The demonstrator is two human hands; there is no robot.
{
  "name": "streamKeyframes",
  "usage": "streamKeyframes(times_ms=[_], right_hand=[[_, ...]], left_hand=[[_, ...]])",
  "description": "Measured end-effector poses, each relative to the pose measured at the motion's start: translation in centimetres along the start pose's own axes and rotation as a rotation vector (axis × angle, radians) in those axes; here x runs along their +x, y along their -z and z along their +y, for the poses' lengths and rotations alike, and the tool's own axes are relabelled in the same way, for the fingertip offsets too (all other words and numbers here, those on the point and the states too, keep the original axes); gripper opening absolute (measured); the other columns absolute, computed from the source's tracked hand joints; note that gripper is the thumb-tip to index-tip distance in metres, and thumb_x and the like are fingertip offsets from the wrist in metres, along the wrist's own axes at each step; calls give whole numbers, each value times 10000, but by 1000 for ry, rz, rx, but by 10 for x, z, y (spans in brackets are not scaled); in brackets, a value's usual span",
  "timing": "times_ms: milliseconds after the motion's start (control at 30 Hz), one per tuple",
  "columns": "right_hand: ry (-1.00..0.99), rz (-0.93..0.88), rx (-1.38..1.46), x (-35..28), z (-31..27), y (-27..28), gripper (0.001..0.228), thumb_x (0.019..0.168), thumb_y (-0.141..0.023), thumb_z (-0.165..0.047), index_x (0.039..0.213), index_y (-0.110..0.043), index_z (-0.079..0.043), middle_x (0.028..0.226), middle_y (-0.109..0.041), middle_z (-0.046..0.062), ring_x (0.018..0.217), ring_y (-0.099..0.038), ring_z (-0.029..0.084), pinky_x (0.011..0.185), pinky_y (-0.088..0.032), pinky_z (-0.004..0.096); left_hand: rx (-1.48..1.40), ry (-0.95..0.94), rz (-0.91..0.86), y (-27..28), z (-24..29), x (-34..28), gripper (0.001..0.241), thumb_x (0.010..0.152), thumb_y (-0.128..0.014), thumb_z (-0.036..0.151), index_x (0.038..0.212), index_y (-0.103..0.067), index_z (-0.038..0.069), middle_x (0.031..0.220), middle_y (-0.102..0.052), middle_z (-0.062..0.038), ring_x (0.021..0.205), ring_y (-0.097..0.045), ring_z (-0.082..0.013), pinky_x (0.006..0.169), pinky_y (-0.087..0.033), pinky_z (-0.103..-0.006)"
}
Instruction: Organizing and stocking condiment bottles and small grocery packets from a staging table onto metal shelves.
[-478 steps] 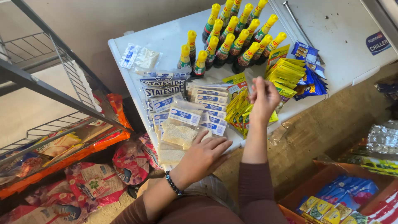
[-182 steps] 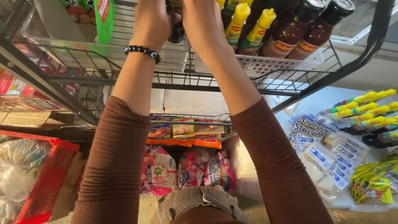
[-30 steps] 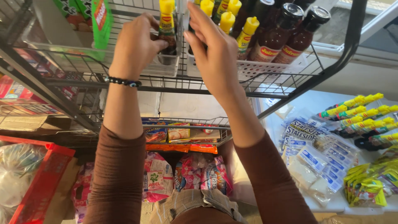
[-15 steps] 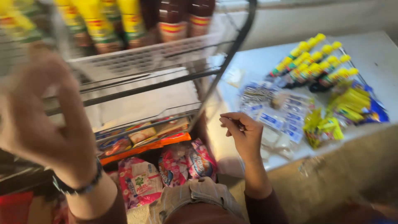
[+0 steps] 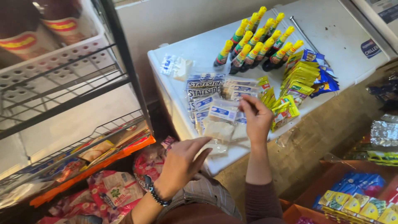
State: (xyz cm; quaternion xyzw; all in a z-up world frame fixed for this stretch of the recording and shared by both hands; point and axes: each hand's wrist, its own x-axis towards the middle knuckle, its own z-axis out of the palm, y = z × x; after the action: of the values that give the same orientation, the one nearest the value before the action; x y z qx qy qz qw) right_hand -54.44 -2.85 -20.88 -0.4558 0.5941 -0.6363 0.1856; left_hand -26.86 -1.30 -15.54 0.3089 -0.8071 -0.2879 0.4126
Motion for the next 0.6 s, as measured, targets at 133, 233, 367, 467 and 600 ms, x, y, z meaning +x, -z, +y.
streamKeyframes(times_ms=[133, 233, 367, 467, 600], right_hand=[[-115, 86, 0, 62, 27, 20, 145, 994, -704, -65, 1099, -746, 26, 901, -750, 50, 747, -699, 103, 693, -576, 229], [-52, 57, 25, 112, 69, 27, 198, 1013, -680, -51, 1190, -714, 31, 970, -751, 79, 801, -718, 111, 744, -601, 246], [97, -47, -145, 167, 95, 18, 437, 952, -669, 11, 1384, -611, -20, 1129, -734, 151, 864, -744, 121, 762, -605, 267], [156, -113, -387, 191, 94, 7, 538, 897, -701, 25, 1416, -591, -63, 1195, -718, 182, 797, -737, 149, 740, -583, 287], [217, -192, -480, 199, 97, -5, 505, 881, -754, 15, 1364, -629, -62, 1167, -745, 174, 745, -701, 192, 754, -550, 320]], left_hand=[[-25, -22, -88, -39, 2, 9, 294, 942, -719, 177, 1214, -683, 72, 1053, -751, -129, 931, -709, -341, 789, -557, -431], [-30, -14, -89, -53, 4, 15, 301, 948, -706, 170, 1229, -672, 66, 1046, -746, -131, 936, -708, -339, 791, -557, -428], [14, 25, -55, -63, 4, 18, 291, 955, -690, 174, 1224, -675, 67, 1039, -749, -130, 926, -712, -332, 778, -558, -421], [48, 67, -26, -66, 3, 17, 284, 960, -683, 186, 1218, -681, 68, 1026, -754, -129, 913, -713, -328, 765, -557, -421], [76, 113, -3, -65, 0, 12, 270, 967, -680, 198, 1205, -686, 71, 1010, -755, -127, 899, -712, -325, 754, -554, -423]])
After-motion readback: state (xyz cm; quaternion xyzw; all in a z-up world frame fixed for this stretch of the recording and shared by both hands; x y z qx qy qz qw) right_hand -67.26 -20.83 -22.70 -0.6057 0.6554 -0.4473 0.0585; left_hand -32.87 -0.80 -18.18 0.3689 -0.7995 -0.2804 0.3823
